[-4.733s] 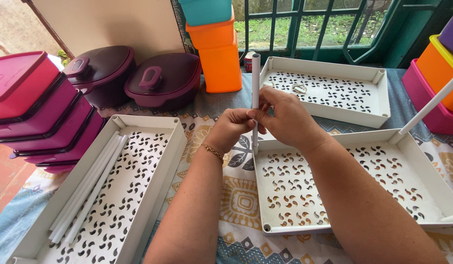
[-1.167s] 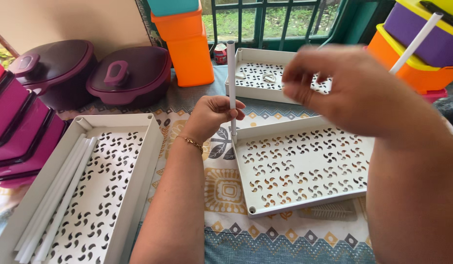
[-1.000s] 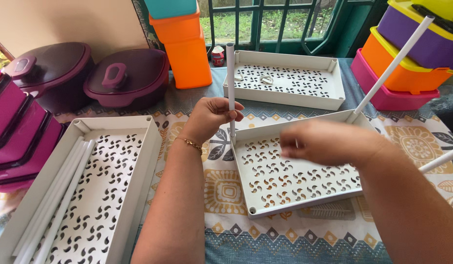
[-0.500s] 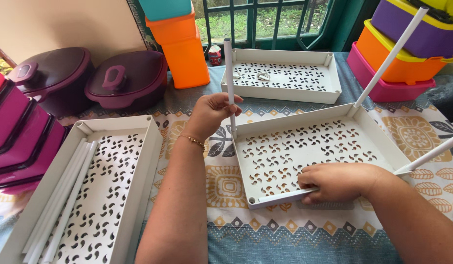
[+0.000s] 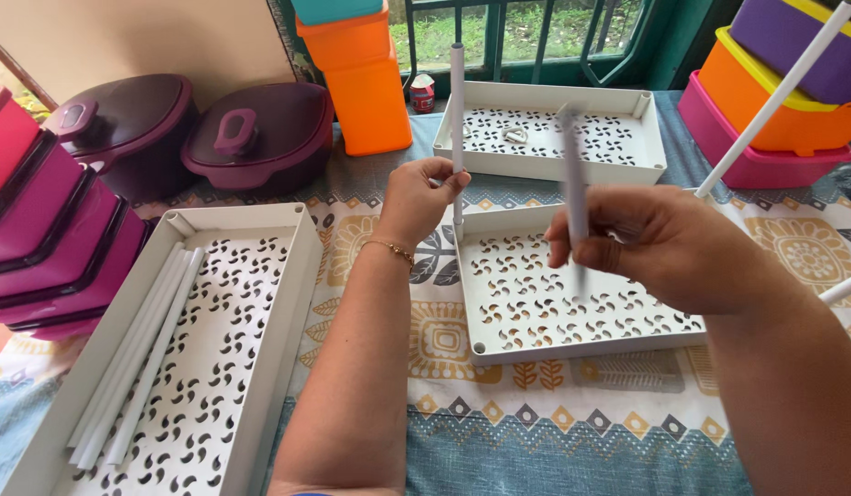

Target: The person assembles a white plastic storage rack by inserting vertical support poles into corner holes on perforated trays. They handle multiple trays and poles, aligning and seating each pole into the tray corners to form a stacked structure.

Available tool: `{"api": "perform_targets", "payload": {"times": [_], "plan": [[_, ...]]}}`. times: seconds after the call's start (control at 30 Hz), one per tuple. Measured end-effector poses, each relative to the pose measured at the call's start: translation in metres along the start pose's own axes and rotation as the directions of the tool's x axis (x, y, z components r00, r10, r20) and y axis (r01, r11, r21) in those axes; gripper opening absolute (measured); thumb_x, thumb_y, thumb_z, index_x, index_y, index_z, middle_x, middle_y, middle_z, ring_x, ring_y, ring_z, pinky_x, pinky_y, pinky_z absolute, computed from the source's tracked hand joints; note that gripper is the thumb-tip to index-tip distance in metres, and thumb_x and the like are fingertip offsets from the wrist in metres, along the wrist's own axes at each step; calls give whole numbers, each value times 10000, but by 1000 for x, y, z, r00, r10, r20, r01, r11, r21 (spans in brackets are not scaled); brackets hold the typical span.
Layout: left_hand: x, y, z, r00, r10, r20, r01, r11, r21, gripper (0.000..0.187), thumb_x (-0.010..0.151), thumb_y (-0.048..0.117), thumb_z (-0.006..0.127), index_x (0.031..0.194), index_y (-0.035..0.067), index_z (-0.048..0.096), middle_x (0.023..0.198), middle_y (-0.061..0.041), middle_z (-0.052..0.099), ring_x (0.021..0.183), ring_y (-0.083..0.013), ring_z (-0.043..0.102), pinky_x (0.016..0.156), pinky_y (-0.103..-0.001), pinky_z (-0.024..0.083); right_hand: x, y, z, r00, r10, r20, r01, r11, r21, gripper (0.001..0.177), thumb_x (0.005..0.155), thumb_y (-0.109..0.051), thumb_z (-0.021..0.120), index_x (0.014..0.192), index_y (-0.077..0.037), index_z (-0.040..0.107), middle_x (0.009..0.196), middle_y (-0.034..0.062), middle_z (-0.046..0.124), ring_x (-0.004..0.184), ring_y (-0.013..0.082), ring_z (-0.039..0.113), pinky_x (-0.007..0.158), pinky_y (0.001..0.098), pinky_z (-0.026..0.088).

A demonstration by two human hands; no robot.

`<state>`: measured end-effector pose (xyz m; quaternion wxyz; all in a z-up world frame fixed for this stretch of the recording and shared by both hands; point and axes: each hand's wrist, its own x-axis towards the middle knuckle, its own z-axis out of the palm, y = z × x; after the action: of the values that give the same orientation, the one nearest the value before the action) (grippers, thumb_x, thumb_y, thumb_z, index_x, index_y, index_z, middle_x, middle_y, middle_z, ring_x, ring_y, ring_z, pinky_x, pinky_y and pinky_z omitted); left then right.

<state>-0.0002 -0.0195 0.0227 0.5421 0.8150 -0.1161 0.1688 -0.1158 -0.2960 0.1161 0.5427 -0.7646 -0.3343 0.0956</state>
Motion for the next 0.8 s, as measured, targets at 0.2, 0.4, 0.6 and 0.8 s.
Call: {"api": "perform_targets", "payload": {"times": [0.2,0.4,0.6,0.8], "plan": [[0,-2,-1,1000,25,12,-25,1000,1,208,871,228,798,954,37,789,779,-40,760,651,-88,638,605,-268,528,25,-5,36,994,-72,85,53,976,210,190,925,39,629,1102,-25,596,949,90,734,934,157,700,828,324,600],[0,-2,-2,999,33,29,-34,999,25,218,872,231,792,960,32,788,783,-57,773,673,-98,667,632,-280,547,43,6,46,974,-94,205,79,994,82,120,922,15,657,1015,-31,596,913,77,743,887,155,709,805,321,609],[-1,-1,-2,999,0,39,-1,1000,20,216,877,235,780,963,36,789,786,-58,776,672,-102,666,633,-288,549,45,20,47,977,-82,197,72,996,56,102,922,4,652,1004,-38,608,897,69,763,868,155,727,785,329,609],[-2,4,-4,999,-23,48,22,1000,22,221,886,243,781,969,38,791,784,-52,772,667,-95,647,629,-279,544,40,8,50,968,-126,215,122,992,35,131,894,-1,673,1000,-42,608,892,61,771,863,166,758,792,333,633]]}}
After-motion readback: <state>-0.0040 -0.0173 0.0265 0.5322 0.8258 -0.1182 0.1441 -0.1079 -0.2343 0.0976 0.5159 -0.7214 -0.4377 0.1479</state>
